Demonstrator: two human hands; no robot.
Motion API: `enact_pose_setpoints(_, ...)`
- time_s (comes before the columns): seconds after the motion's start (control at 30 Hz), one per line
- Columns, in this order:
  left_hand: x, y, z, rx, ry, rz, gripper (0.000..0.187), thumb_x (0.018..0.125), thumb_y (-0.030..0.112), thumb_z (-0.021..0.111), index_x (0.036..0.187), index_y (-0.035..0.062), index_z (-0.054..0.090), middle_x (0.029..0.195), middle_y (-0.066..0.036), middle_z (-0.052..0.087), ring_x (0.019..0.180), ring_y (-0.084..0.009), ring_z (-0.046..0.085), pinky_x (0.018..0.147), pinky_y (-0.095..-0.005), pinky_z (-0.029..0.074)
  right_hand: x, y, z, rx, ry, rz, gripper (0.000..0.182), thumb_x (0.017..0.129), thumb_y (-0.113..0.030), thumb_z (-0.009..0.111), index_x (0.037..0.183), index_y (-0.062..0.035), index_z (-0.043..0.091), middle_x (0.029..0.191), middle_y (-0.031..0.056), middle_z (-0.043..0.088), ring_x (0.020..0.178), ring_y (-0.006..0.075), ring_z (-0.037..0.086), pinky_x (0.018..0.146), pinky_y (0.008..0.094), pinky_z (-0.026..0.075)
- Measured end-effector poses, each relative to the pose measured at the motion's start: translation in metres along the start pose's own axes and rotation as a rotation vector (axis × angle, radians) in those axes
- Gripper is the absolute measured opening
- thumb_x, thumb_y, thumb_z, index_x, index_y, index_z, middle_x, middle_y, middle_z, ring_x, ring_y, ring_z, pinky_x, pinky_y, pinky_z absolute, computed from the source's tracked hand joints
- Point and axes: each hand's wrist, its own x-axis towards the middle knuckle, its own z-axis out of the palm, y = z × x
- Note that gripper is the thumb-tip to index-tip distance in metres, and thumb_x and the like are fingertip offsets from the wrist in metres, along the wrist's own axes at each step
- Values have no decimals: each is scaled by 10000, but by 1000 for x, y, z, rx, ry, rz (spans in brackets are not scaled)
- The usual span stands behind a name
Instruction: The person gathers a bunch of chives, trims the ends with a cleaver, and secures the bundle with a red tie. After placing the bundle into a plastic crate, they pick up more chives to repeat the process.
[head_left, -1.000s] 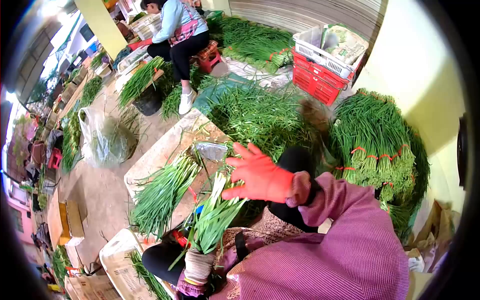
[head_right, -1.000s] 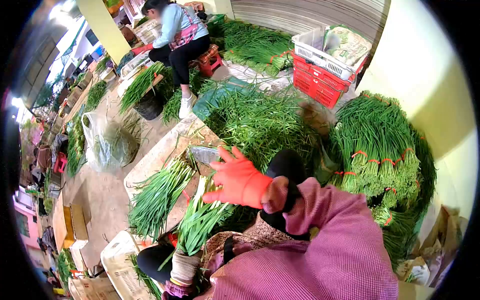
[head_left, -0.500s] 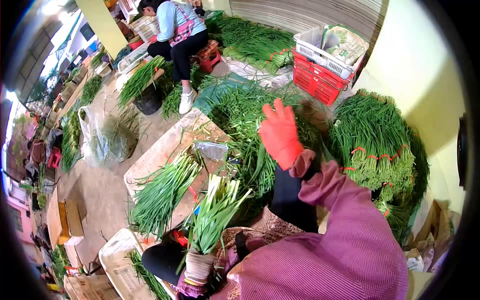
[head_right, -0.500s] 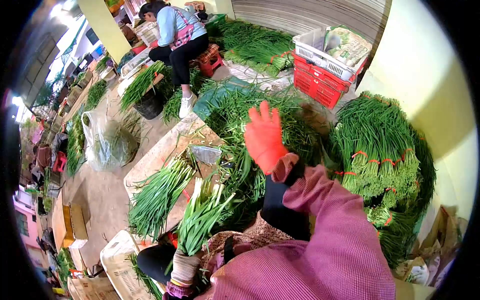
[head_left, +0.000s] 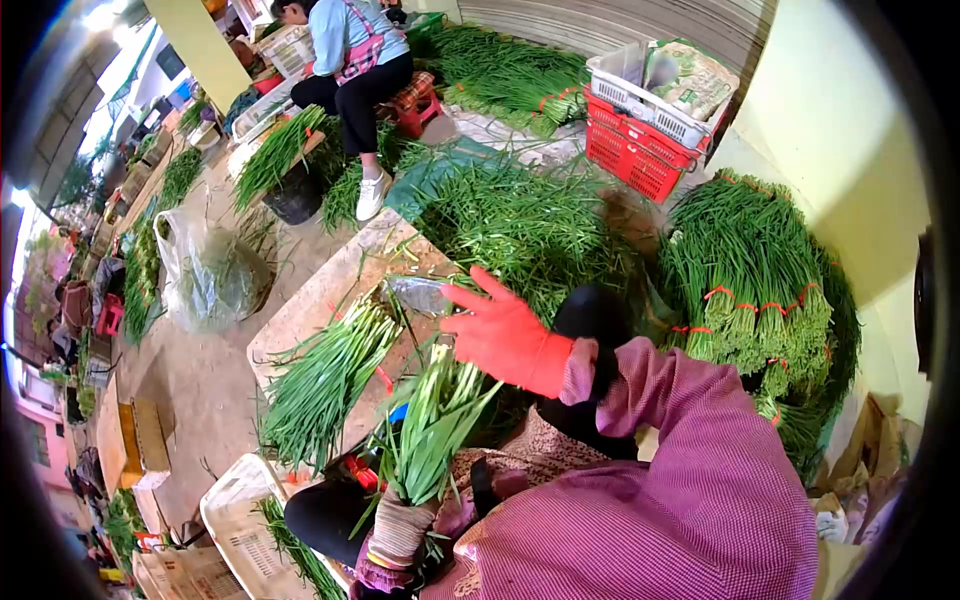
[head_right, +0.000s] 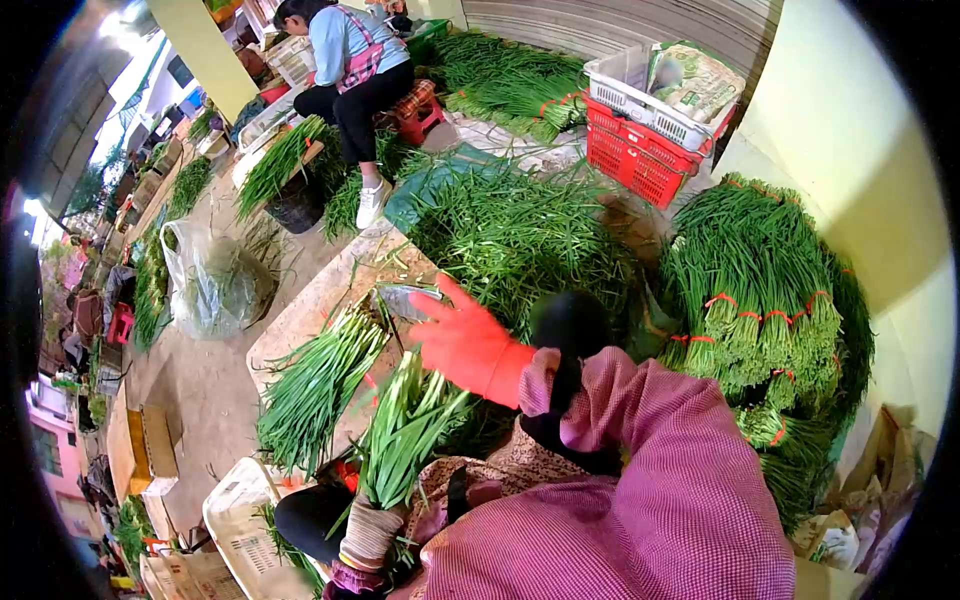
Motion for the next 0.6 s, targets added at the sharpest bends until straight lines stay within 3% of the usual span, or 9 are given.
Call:
enact_pose_setpoints(0.1, -3, 24, -5, 44, -22, -210, 370, 937, 60, 591, 1300, 22, 534, 1218, -79, 657, 1107, -183, 627, 976, -284, 479, 4, 50, -22, -442, -73, 282, 59, 794, -183, 641, 777, -171, 697, 1272, 56, 623, 1385, 345, 373, 1156, 572, 206)
enact_pose_setpoints(0.13, -6, -26, -17, 169, 8, 55, 398, 871, 162, 699, 1227, 24, 588, 1075, -78, 690, 897, -195, 670, 791, -288, 542, -5, 86, -8, -713, -20, 428, 168, 841, -230, 624, 987, -163, 673, 1332, 84, 580, 1369, 327, 403, 1156, 583, 191)
enact_pose_setpoints(0.17, -9, -10, -19, 171, 11, 54, 398, 871, 162, 699, 1227, 24, 588, 1075, -78, 690, 897, -195, 670, 791, -288, 542, -12, 112, 13, -980, 36, 575, 334, 888, -277, 608, 1196, -156, 650, 1391, 112, 537, 1352, 309, 433, 1155, 594, 177)
enact_pose_setpoints(0.2, -11, 20, -20, -143, -47, -180, 399, 856, 229, 709, 1184, 26, 606, 979, -75, 691, 796, -178, 653, 711, -282, 530, -2, 62, -54, -658, -100, 650, 574, 914, -395, 619, 1396, -111, 491, 1437, 154, 485, 1315, 333, 469, 1137, 534, 260)
enact_pose_setpoints(0.23, -12, 36, -20, -462, -104, -410, 414, 840, 295, 718, 1140, 27, 624, 882, -73, 691, 695, -162, 636, 630, -277, 517, -2, 63, -47, -660, -96, 646, 574, 914, -395, 619, 1396, -111, 491, 1437, 154, 485, 1315, 333, 469, 1137, 534, 260)
enact_pose_setpoints(0.3, -13, 22, -21, -471, -159, -450, 486, 782, 480, 725, 925, 18, 682, 703, -61, 617, 572, -138, 532, 524, -260, 398, -9, 66, -28, 393, 157, 369, 642, 892, -484, 648, 1354, -58, 515, 1402, 195, 506, 1297, 351, 480, 1099, 452, 349)
enact_pose_setpoints(0.37, -11, 6, -26, -565, -232, -571, 542, 749, 527, 753, 939, 23, 690, 749, -52, 615, 583, -135, 546, 510, -258, 440, 2, 28, -34, 874, -42, 408, 507, 936, -330, 657, 1332, -49, 508, 1377, 208, 510, 1292, 359, 482, 1075, 387, 391)
enact_pose_setpoints(0.43, -11, 13, -22, -594, -257, -561, 563, 750, 553, 742, 921, 19, 689, 735, -44, 600, 580, -132, 536, 509, -260, 436, 7, 8, -23, 783, 97, 184, 457, 917, -334, 678, 1256, -51, 560, 1332, 241, 542, 1328, 351, 458, 1099, 399, 365)
enact_pose_setpoints(0.6, -11, 28, -15, -553, -274, -524, 643, 761, 638, 698, 930, 18, 675, 757, -37, 610, 585, -128, 534, 515, -259, 437, 12, -20, -19, 380, -109, 125, 461, 895, -519, 627, 1079, -98, 666, 1385, 193, 525, 1359, 434, 385, 1140, 532, 275)
